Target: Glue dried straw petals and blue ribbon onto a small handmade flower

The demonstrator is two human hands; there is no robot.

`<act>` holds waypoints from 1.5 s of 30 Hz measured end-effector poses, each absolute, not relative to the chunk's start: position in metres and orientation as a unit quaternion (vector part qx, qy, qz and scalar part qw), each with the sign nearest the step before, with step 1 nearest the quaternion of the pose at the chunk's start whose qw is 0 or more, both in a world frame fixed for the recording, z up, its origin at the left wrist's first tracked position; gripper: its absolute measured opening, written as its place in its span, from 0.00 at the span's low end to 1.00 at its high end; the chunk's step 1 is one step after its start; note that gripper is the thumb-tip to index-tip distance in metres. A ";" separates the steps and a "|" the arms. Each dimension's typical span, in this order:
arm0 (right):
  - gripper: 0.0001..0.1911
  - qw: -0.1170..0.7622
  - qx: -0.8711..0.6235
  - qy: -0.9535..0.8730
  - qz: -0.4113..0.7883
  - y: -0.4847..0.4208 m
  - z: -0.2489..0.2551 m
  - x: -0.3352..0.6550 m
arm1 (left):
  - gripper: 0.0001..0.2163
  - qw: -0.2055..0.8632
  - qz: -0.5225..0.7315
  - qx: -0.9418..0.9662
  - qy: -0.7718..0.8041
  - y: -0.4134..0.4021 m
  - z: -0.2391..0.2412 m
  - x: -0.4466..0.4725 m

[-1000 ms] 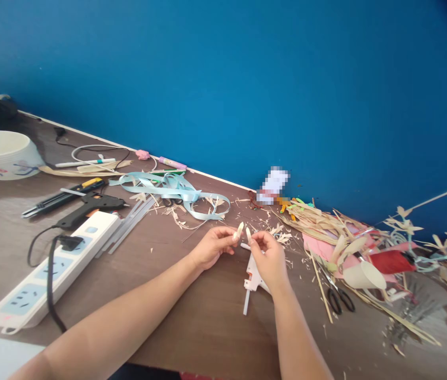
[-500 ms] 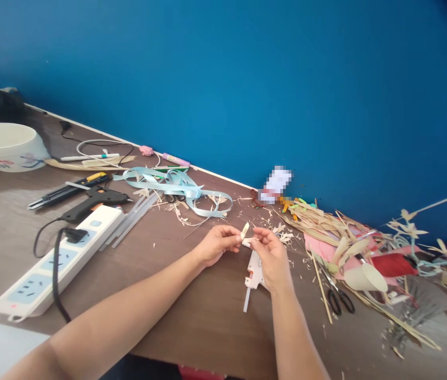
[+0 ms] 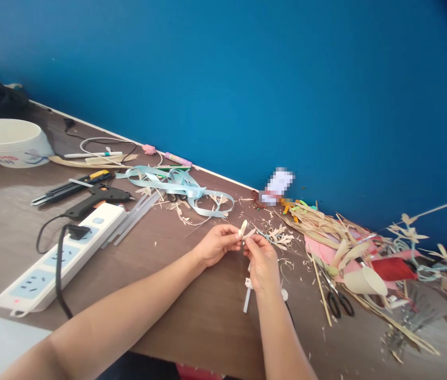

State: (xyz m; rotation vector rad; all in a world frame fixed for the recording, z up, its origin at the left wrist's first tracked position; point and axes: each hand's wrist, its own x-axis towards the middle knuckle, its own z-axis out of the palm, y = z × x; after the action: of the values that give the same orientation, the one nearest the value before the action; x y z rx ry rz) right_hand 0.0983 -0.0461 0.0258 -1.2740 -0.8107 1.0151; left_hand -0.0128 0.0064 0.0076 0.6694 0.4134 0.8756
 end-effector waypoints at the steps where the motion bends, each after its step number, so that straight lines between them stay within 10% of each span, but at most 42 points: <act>1: 0.09 0.616 -0.555 -0.354 0.433 -0.046 0.026 0.098 | 0.11 0.828 0.415 0.321 0.199 0.006 0.008 -0.012; 12: 0.08 0.649 -0.548 -0.325 0.416 -0.039 0.042 0.110 | 0.11 0.771 0.402 0.430 0.241 0.004 0.008 -0.012; 34: 0.03 0.299 -0.443 -0.606 0.590 -0.044 0.078 0.142 | 0.07 0.857 0.177 0.475 0.092 -0.002 0.018 -0.023; 45: 0.07 0.273 -0.435 -0.600 0.614 -0.045 0.077 0.143 | 0.09 0.883 0.175 0.429 0.069 0.001 0.008 -0.020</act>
State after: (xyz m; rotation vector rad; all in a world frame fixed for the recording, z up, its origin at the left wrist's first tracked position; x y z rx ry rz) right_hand 0.1426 -0.0453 0.0770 -1.1709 -1.6136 1.6524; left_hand -0.0203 0.0011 0.0077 0.8936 0.1436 0.3636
